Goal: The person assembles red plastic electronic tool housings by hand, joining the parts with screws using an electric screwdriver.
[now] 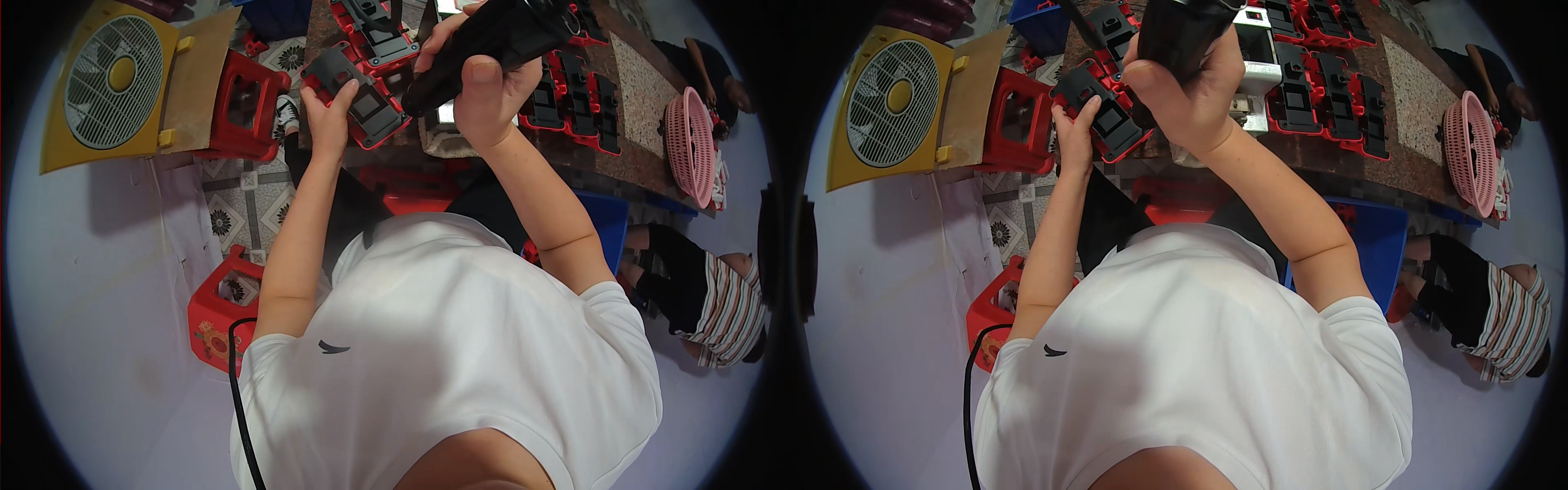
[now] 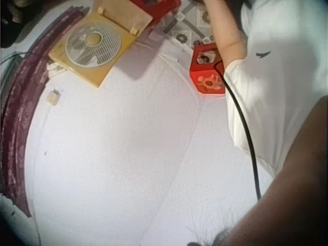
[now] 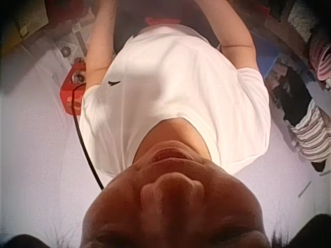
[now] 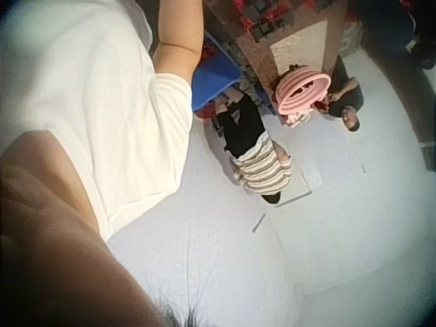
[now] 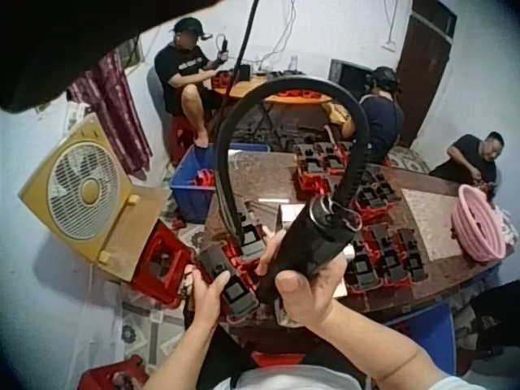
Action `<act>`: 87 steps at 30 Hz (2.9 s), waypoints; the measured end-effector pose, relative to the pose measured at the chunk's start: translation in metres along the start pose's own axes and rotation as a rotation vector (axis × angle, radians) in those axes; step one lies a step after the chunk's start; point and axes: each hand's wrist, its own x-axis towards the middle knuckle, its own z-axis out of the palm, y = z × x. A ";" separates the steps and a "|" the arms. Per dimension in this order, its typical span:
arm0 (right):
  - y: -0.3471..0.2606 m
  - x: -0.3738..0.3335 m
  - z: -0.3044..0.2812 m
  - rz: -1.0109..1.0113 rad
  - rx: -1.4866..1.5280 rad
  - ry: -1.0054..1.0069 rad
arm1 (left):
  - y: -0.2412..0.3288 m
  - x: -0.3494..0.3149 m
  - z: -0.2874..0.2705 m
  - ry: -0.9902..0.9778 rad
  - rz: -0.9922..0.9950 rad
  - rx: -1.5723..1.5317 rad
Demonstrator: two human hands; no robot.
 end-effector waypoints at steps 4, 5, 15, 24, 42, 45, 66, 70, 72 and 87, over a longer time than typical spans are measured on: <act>-0.019 0.002 0.016 0.109 -0.010 0.012 | -0.003 0.000 -0.002 0.029 -0.028 0.027; -0.026 0.007 0.022 0.140 -0.043 0.023 | -0.003 0.001 -0.003 0.008 -0.007 0.029; -0.021 0.012 0.030 0.244 0.019 0.008 | -0.001 0.000 0.002 0.054 0.076 0.148; -0.062 0.019 -0.040 0.311 0.034 0.203 | -0.018 0.008 -0.012 0.039 0.043 0.205; -0.063 0.010 -0.003 0.458 0.200 0.259 | -0.016 -0.001 0.005 0.040 0.097 0.165; -0.041 0.005 0.021 0.242 0.254 0.169 | -0.020 0.002 0.003 0.042 0.131 0.185; -0.017 0.040 -0.051 0.019 0.148 0.033 | -0.017 -0.004 0.003 0.092 0.151 0.185; -0.017 0.066 -0.112 0.040 0.028 0.183 | -0.015 -0.003 0.009 0.047 0.156 0.178; -0.014 0.067 -0.077 -0.127 -0.459 0.163 | -0.018 -0.001 0.011 0.049 0.139 0.166; -0.050 -0.013 -0.077 0.095 -0.063 0.079 | -0.017 -0.001 0.012 0.040 0.066 0.166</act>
